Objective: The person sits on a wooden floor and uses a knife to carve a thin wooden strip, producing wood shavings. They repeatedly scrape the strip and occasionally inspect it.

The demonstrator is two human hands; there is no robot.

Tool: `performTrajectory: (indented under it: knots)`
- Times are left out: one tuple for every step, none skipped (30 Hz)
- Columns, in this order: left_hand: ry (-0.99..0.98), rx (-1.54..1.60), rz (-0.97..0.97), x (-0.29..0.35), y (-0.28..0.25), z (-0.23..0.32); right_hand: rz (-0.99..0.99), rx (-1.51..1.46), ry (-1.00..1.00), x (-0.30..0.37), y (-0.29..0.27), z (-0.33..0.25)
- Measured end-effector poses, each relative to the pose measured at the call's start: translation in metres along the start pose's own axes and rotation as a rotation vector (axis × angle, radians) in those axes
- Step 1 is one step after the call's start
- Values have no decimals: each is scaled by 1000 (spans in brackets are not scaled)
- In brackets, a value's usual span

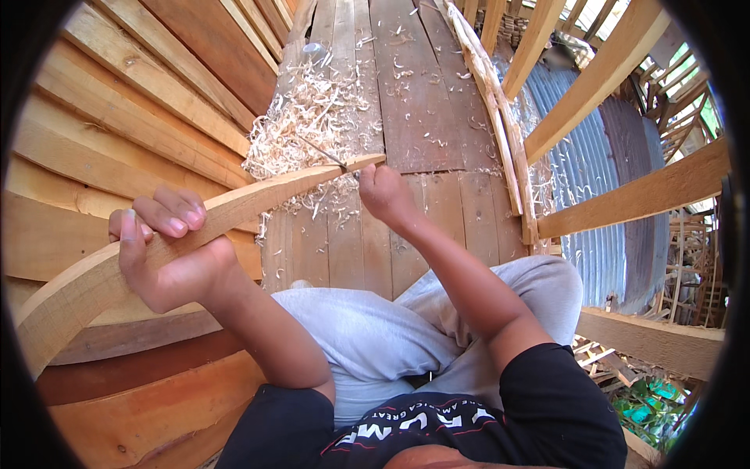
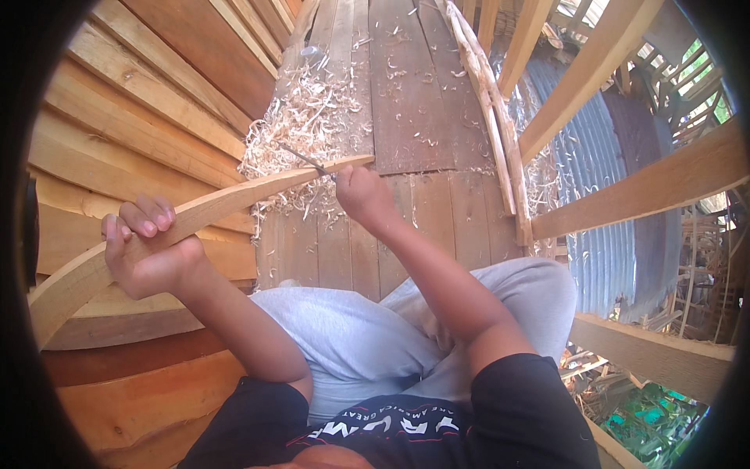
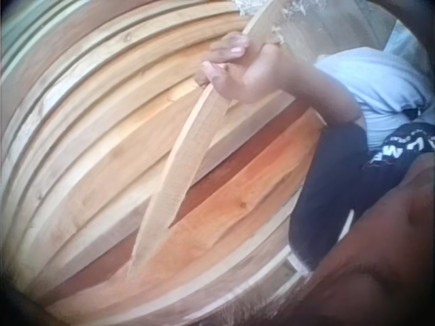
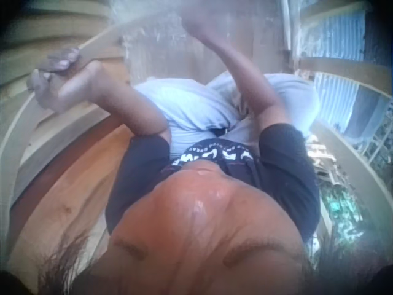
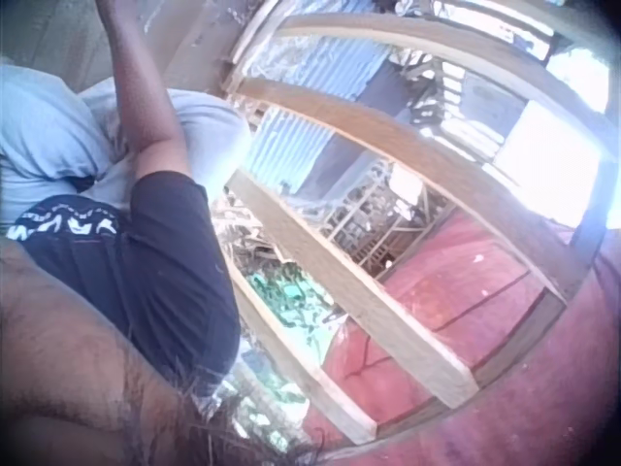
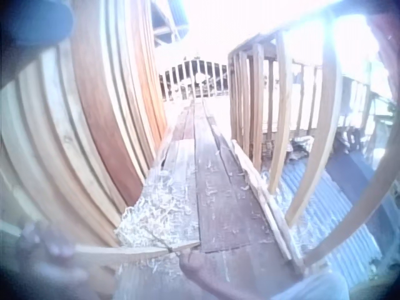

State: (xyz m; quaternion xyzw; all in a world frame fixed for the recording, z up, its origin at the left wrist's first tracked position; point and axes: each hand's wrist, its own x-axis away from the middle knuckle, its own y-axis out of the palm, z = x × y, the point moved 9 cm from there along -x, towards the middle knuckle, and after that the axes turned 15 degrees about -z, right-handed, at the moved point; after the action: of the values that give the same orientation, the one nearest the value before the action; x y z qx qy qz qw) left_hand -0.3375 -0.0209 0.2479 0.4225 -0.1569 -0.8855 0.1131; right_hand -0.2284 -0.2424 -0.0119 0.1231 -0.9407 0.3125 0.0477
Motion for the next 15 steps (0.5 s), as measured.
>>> performTrajectory:
  knots:
    - [8,6,-4,-1,-2,0,-26,-14,32,-3,5,6]
    - [0,4,-5,0,-5,1,-65,-32,78,3,12,9]
    - [-1,-7,11,2,-10,3,-96,-28,69,11,11,-5]
    - [-3,-18,26,4,-14,5,-127,-25,60,19,9,-18]
    - [-5,-21,35,3,-15,5,-148,-23,54,23,5,-28]
    - [-6,-18,27,1,-12,4,-145,-55,57,19,7,-29]
    - [-6,-15,20,0,-9,4,-143,-86,59,15,10,-30]
    - [-22,-9,20,3,-7,3,-145,-113,77,14,12,-24]
    - [-32,8,3,4,-1,1,-21,-104,28,-2,9,15]
    - [-23,8,-9,3,-2,2,-21,-78,65,-4,12,26]
    - [-20,7,-24,3,-2,1,-20,-55,107,-2,13,32]
    - [-11,6,-16,1,-2,2,-19,-32,149,-2,14,37]
    - [-3,6,-9,0,-2,2,-13,-58,143,-6,13,39]
    - [-6,1,2,2,-5,1,-49,-53,140,-1,16,33]
    - [-4,-5,-12,1,-6,2,-84,-49,125,4,13,15]
